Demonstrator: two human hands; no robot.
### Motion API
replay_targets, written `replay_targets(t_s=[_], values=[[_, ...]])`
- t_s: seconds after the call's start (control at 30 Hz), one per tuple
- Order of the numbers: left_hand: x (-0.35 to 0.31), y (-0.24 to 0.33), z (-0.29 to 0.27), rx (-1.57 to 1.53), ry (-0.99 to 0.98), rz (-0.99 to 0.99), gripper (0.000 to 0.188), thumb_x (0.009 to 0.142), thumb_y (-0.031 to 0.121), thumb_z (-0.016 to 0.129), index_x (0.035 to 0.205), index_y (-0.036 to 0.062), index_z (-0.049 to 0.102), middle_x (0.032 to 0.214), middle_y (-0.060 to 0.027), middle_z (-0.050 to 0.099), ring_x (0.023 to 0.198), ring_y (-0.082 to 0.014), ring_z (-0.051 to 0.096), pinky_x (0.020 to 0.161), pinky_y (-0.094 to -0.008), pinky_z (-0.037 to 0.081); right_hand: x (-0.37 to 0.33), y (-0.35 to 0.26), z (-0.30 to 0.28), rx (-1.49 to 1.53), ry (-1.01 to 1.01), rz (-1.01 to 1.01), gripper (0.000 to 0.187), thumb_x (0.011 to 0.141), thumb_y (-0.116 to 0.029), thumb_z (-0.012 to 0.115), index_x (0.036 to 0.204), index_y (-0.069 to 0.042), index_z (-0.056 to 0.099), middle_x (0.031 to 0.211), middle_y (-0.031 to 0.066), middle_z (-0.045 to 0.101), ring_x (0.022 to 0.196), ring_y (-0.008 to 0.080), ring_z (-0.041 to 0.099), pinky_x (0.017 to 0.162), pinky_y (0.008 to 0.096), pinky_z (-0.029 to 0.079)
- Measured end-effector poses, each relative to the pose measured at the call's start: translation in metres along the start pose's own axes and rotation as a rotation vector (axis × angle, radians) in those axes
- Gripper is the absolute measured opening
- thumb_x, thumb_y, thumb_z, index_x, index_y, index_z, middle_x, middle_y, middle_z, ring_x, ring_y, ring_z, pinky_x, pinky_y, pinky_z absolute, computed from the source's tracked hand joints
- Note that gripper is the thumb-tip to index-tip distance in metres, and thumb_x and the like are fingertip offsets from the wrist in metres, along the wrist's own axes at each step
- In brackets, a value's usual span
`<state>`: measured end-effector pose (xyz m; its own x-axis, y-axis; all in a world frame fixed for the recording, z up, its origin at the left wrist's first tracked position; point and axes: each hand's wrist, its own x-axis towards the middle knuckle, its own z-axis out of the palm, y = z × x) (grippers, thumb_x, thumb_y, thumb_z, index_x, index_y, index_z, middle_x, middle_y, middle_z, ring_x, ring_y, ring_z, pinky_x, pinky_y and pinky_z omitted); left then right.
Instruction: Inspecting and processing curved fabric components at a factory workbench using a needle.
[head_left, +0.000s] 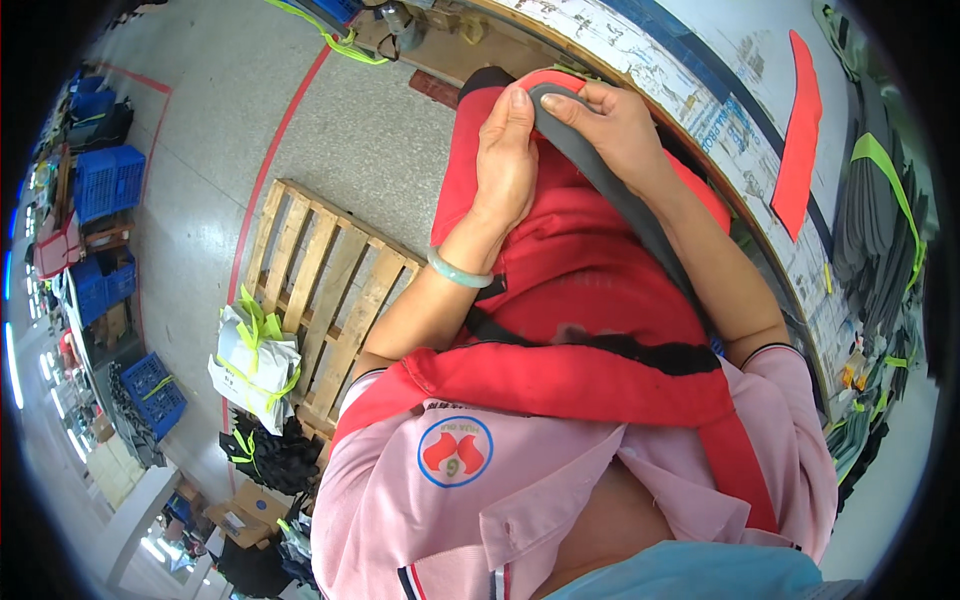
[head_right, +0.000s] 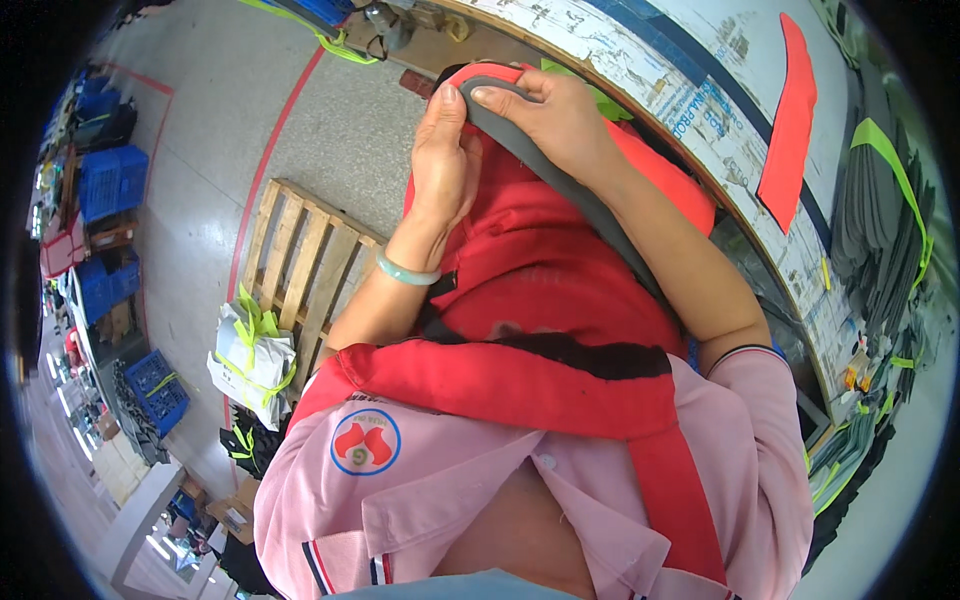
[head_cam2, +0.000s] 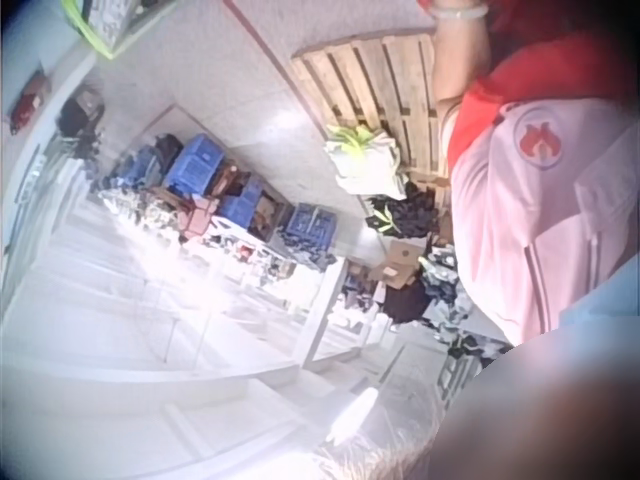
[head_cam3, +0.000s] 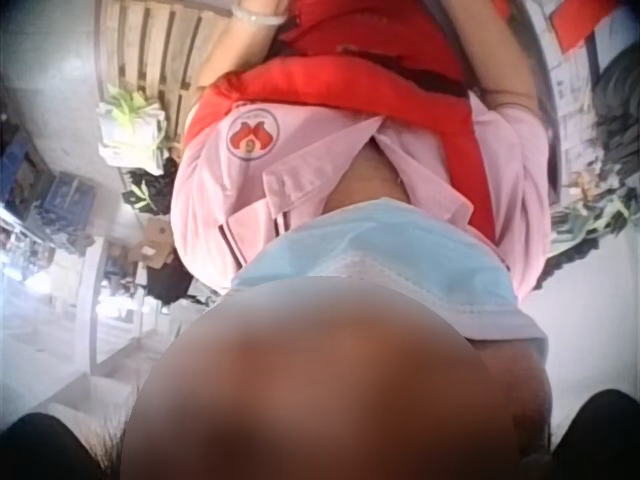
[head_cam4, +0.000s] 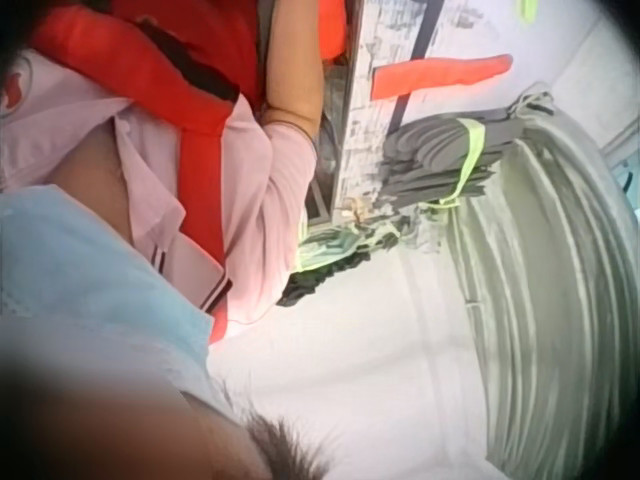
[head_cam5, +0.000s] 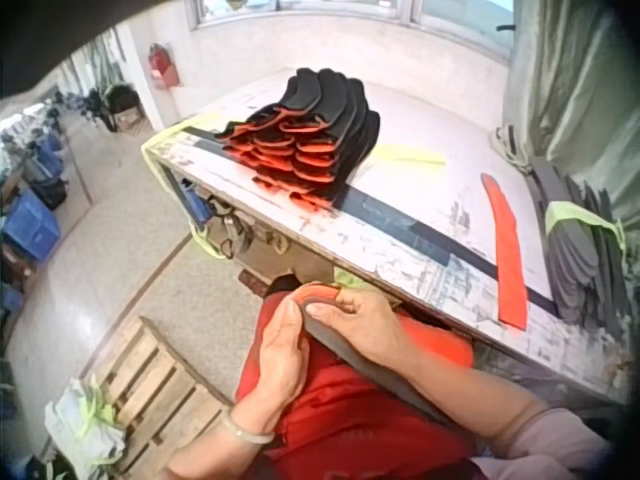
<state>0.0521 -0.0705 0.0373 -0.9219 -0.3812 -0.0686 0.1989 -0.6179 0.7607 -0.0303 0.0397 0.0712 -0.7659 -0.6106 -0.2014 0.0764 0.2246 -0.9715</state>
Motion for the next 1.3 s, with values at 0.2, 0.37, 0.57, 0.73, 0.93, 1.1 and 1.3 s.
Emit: replay_targets(t_s=[0.2,0.37,0.57,0.73,0.93,1.1,1.3], values=[[0.010,0.031,-0.009,-0.053,-0.111,-0.140,0.031,0.100,0.022,0.045,0.120,0.0016,0.055,0.113,-0.0095,0.062,0.102,-0.0160,0.058,0.091,-0.0290,0.046,-0.007,-0.003,-0.004,-0.124,0.009,-0.156,0.029,0.084,-0.031,0.071,0.082,-0.003,0.066,0.071,-0.0032,0.055,0.063,0.0036,0.047,0.056,0.0224,0.038],[0.033,0.036,-0.051,0.308,-0.321,-0.495,0.021,0.092,0.010,0.058,0.109,-0.0025,0.063,0.094,-0.0083,0.068,0.076,-0.0132,0.065,0.070,-0.0257,0.054,-0.008,0.007,-0.009,-0.349,-0.031,-0.194,0.034,0.079,-0.027,0.074,0.069,-0.002,0.053,0.061,0.0020,0.046,0.059,0.0076,0.042,0.054,0.0275,0.037],[0.019,0.028,-0.065,0.095,-0.373,-0.686,0.019,0.088,0.003,0.059,0.107,-0.0030,0.063,0.093,-0.0071,0.067,0.078,-0.0114,0.064,0.070,-0.0237,0.053,-0.027,-0.007,0.000,-0.215,-0.161,-0.057,0.029,0.080,-0.022,0.073,0.072,-0.003,0.053,0.062,0.0001,0.046,0.062,0.0062,0.042,0.055,0.0266,0.037],[0.012,0.050,-0.034,0.281,-0.523,-0.546,0.016,0.089,0.004,0.059,0.104,-0.0009,0.059,0.097,-0.0053,0.065,0.084,-0.0112,0.063,0.076,-0.0248,0.052,-0.034,-0.011,-0.003,-0.170,-0.201,-0.196,0.031,0.081,-0.019,0.073,0.069,-0.007,0.047,0.065,-0.0072,0.037,0.062,0.0018,0.035,0.052,0.0228,0.030],[0.006,0.036,-0.036,-0.050,-0.298,-0.636,0.023,0.094,0.004,0.050,0.114,-0.0053,0.057,0.103,-0.0134,0.065,0.090,-0.0205,0.067,0.080,-0.0323,0.057,-0.024,-0.007,-0.010,-0.131,-0.235,-0.130,0.029,0.083,-0.018,0.072,0.067,-0.009,0.049,0.064,-0.0080,0.041,0.061,-0.0004,0.038,0.051,0.0203,0.030],[0.003,0.027,-0.051,-0.037,-0.374,-0.644,0.028,0.095,0.004,0.049,0.121,-0.0059,0.052,0.113,-0.0165,0.062,0.100,-0.0236,0.064,0.089,-0.0352,0.054,-0.018,0.010,-0.007,-0.044,-0.360,-0.091,0.038,0.085,-0.022,0.070,0.063,-0.009,0.042,0.062,-0.0060,0.041,0.059,0.0015,0.037,0.050,0.0212,0.030],[-0.004,0.026,-0.041,-0.077,-0.379,-0.594,0.025,0.096,0.004,0.045,0.119,-0.0045,0.054,0.106,-0.0104,0.064,0.091,-0.0166,0.064,0.079,-0.0285,0.055,-0.018,0.013,-0.010,-0.025,-0.387,-0.007,0.019,0.087,-0.019,0.068,0.076,-0.008,0.057,0.066,-0.0081,0.049,0.062,-0.0013,0.043,0.052,0.0180,0.033]])
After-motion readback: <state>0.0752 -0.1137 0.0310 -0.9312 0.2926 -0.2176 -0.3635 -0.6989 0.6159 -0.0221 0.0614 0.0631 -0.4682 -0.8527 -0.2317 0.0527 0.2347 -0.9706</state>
